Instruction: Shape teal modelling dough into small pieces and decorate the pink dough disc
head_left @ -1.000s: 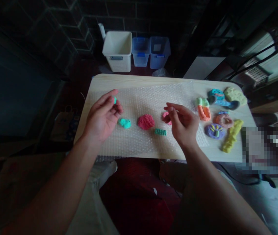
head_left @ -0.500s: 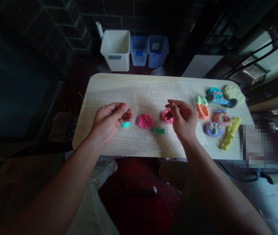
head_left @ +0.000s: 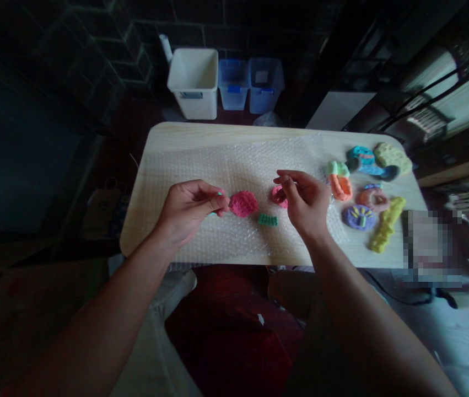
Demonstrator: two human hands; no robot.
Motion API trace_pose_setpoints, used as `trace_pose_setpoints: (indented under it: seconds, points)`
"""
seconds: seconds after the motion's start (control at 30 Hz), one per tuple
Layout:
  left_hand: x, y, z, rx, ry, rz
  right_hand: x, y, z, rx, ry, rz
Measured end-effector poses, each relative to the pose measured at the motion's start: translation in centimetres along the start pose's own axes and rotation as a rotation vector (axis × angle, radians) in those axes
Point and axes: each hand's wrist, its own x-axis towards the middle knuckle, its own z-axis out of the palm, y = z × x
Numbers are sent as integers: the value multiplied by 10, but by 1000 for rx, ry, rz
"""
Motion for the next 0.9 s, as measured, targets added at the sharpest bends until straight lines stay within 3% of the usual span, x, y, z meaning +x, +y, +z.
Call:
trace_pose_setpoints:
  seconds: [0.5, 0.73, 0.9]
  points:
    - [-4, -13, 0, 89, -123, -52, -1, 3, 1, -30, -40, -8]
    - [-5, -11, -3, 148, -100, -50, -3, 1, 1, -29, -54, 6]
    - [-1, -2, -5, 38, -45, -48, -2, 2, 0, -14, -50, -5]
